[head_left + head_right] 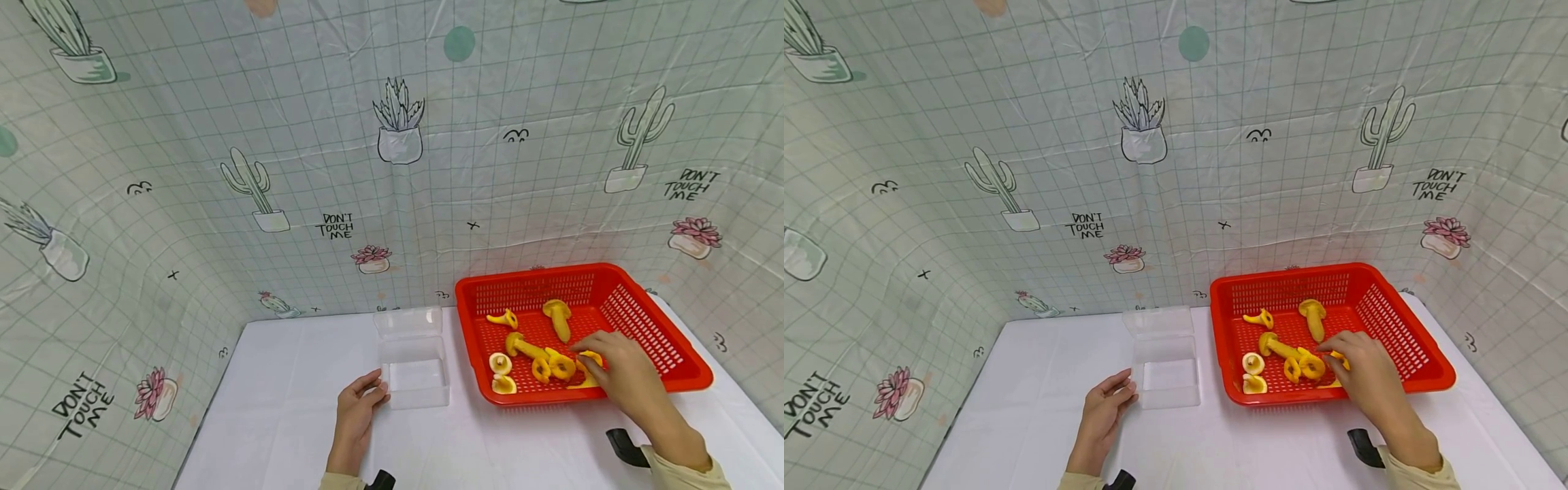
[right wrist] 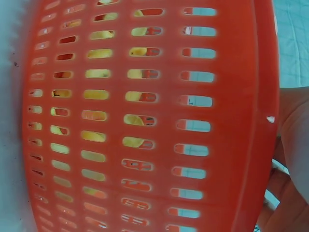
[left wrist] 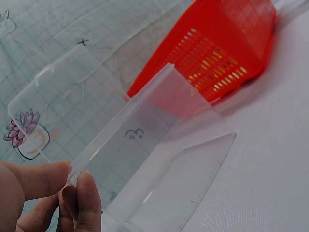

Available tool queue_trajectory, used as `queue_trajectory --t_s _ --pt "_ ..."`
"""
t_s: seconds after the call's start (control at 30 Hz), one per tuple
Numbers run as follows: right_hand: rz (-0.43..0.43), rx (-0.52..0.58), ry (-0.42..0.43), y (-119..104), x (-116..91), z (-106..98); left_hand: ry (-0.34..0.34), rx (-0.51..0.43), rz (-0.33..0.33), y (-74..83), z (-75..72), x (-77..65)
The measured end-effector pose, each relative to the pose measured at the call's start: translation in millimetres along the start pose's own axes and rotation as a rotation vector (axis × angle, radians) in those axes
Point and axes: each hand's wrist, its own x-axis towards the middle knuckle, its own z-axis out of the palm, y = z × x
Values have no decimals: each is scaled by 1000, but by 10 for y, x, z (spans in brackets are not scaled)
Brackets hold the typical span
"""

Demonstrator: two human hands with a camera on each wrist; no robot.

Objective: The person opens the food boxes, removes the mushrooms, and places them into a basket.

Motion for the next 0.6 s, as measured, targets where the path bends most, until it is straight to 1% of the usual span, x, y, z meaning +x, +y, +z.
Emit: queue_trajectory --t_s 0.33,0.6 --pt "-9 -19 6 -20 -70 4 4 5 1 6 -11 16" --pt "-3 -10 9 -41 -144 15 5 -11 0 6 -43 14"
